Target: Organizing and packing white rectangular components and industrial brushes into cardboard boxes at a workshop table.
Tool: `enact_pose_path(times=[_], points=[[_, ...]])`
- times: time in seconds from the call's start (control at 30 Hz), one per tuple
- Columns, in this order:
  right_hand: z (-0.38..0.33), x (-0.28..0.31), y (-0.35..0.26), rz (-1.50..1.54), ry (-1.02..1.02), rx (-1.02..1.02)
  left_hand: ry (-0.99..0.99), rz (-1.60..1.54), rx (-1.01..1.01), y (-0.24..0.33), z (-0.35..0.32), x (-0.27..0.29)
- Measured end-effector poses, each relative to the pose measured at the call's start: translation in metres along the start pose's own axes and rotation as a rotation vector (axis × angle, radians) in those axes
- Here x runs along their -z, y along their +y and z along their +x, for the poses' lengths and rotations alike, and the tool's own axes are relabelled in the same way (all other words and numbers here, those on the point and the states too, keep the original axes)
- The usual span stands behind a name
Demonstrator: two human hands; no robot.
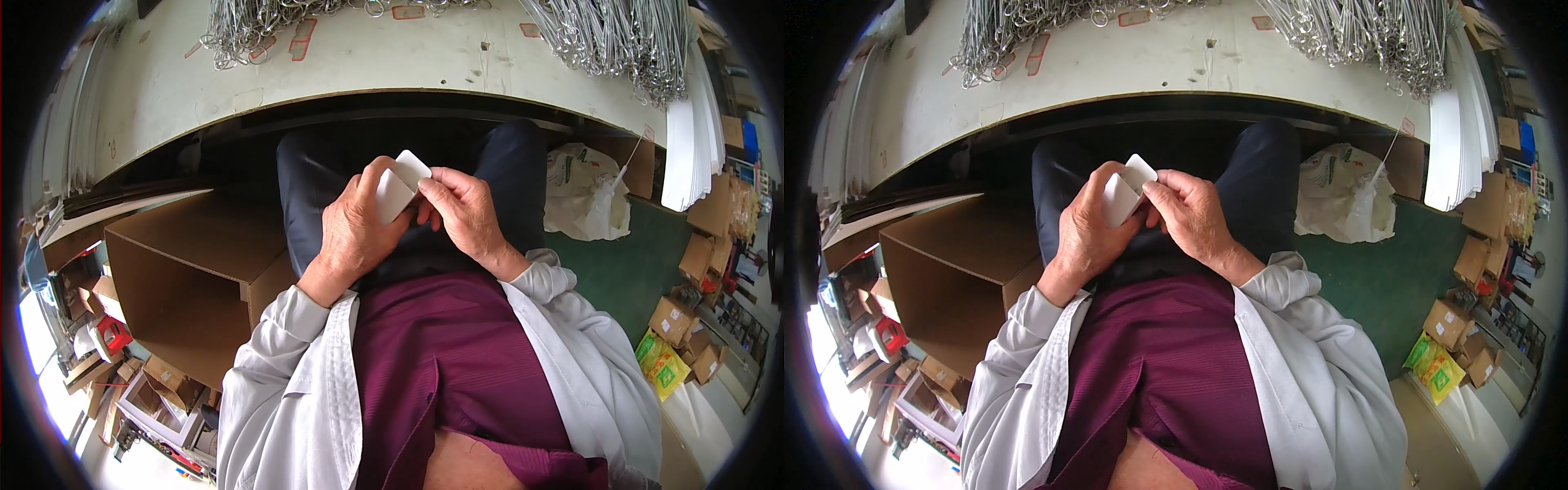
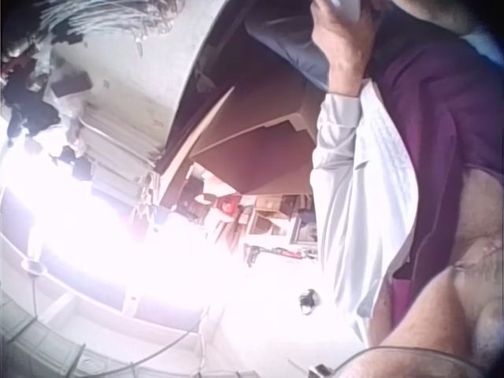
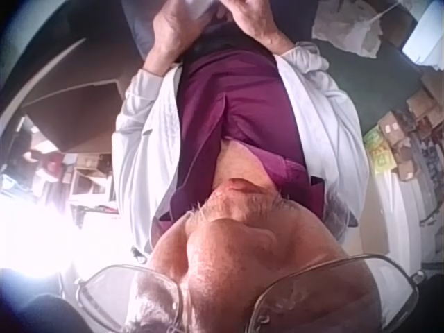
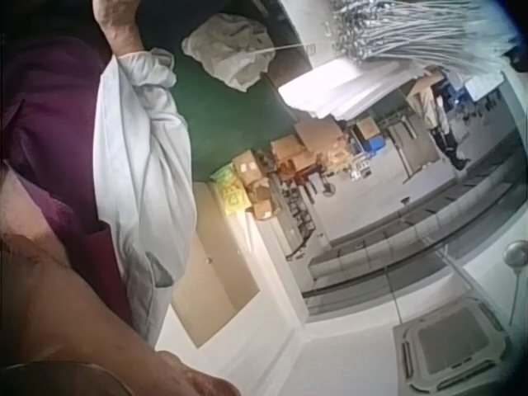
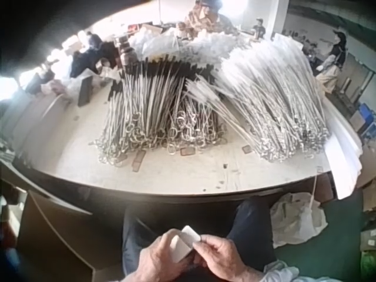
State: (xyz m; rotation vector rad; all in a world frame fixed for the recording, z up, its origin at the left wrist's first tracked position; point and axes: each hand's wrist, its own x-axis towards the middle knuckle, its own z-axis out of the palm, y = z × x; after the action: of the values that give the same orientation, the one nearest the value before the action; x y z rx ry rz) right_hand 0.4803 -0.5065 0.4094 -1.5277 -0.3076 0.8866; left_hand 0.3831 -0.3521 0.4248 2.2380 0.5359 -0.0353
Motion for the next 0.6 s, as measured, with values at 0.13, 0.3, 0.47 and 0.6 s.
enact_pose_path(times=[0.13,0.3,0.47,0.6], points=[[-0.003,-0.005,-0.003,-0.133,0.011,0.045,-0.002,-0.006,-0.023,-0.001,-0.001,-0.002],[-0.002,-0.013,0.004,-0.386,0.074,0.297,0.021,-0.008,-0.09,-0.006,-0.003,-0.007],[0.0,-0.013,0.005,-0.502,0.069,0.595,0.07,-0.004,-0.044,0.0,-0.005,-0.008],[0.002,-0.013,0.006,-0.446,0.034,0.548,0.118,0.082,-0.042,-0.001,-0.007,-0.014]])
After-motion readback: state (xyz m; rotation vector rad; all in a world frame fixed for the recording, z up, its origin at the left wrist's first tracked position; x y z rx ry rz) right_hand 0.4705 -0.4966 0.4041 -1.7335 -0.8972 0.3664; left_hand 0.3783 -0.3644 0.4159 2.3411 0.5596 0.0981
